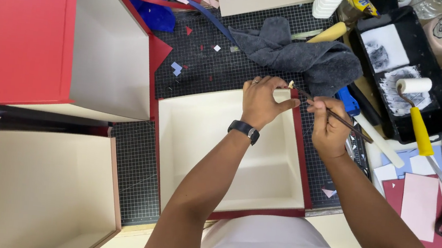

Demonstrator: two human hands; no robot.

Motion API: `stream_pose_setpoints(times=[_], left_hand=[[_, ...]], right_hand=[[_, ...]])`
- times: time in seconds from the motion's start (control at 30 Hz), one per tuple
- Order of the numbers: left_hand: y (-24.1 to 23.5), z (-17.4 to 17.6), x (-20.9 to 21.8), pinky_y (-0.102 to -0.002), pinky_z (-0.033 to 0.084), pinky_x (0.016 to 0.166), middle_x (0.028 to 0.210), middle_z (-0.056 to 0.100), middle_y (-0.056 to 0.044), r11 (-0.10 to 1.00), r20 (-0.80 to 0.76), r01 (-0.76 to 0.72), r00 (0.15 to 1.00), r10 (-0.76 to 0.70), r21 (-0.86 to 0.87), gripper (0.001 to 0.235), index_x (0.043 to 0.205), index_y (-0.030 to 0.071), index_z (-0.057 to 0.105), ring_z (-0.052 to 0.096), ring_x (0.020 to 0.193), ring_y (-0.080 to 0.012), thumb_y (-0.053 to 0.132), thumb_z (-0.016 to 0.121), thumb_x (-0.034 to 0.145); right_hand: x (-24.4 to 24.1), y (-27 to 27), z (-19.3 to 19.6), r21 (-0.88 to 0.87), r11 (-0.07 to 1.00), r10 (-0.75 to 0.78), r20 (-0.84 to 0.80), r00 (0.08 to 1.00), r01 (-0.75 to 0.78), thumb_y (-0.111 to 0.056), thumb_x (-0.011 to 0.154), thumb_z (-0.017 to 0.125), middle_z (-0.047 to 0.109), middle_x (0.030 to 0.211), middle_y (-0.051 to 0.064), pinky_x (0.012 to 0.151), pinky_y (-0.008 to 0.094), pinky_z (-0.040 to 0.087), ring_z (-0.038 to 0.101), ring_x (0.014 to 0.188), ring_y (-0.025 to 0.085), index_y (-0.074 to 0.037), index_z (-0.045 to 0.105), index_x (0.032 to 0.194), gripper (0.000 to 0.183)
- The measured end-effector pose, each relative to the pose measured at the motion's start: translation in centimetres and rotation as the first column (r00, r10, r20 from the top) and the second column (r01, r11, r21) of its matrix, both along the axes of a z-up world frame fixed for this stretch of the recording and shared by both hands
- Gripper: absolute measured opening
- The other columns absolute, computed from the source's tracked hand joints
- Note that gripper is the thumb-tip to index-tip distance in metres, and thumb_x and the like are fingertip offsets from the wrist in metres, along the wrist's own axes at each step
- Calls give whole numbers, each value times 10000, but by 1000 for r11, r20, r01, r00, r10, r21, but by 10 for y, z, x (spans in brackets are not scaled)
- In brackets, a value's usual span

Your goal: Trimming excess material from the edges of a box lid and smoothing them using various hand tools like scissors and a scraper.

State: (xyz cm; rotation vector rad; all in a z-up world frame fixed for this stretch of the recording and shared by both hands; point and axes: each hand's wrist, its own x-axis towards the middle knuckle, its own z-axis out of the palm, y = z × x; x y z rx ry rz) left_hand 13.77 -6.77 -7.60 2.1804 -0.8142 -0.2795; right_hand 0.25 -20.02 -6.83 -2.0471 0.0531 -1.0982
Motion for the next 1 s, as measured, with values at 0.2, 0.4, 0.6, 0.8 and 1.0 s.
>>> stream_pose_setpoints(times=[0.2, 0.4, 0.6, 0.8, 1.0], left_hand=[[0, 4, 0, -405, 341, 1038, 997, 733, -5, 999, -3, -6, 1000, 6, 42, 594, 1069, 202, 701, 655, 1023, -209, 694, 768, 743], [0, 3, 2, -408, 353, 1034, 969, 724, 7, 1000, -5, 3, 1000, -3, 28, 583, 1046, 208, 699, 658, 1009, -211, 695, 768, 734], [0, 5, 1, -410, 343, 1048, 979, 729, 15, 1000, -28, 3, 1000, -2, 29, 558, 1042, 226, 703, 657, 1020, -205, 686, 771, 734], [2, 4, -1, -436, 335, 1053, 979, 709, 30, 999, -3, 9, 1000, -9, -43, 443, 1041, 249, 686, 651, 1026, -216, 557, 828, 756], [10, -4, -4, -416, 333, 1082, 1060, 695, 64, 990, 16, 55, 998, -54, -128, 427, 1079, 321, 667, 631, 1100, -195, 545, 841, 760]], right_hand=[[0, 7, 16, -63, 998, 11, -51, 999, -14, -31, 1106, 593, 723, 786, 144, 782, 475, 597, 746, 844, 385, 57, 686, 1007, 162], [-1, 9, 7, -5, 1000, 29, -12, 1000, -29, -28, 1098, 590, 726, 800, 158, 794, 481, 599, 746, 846, 389, 73, 680, 1016, 158], [-5, -5, -1, -48, 999, -18, 0, 1000, 18, -4, 1105, 606, 731, 800, 156, 780, 473, 598, 742, 825, 395, 83, 695, 1001, 162], [-16, 11, 24, 0, 1000, -4, 18, 1000, 5, -77, 1153, 460, 708, 1134, 255, 715, 470, 622, 714, 961, 398, 80, 630, 1191, 234], [-41, 49, 22, 26, 999, -25, -149, 988, 29, -119, 1026, 694, 595, 1320, 240, 668, 411, 627, 696, 985, 362, 42, 593, 1204, 261]])
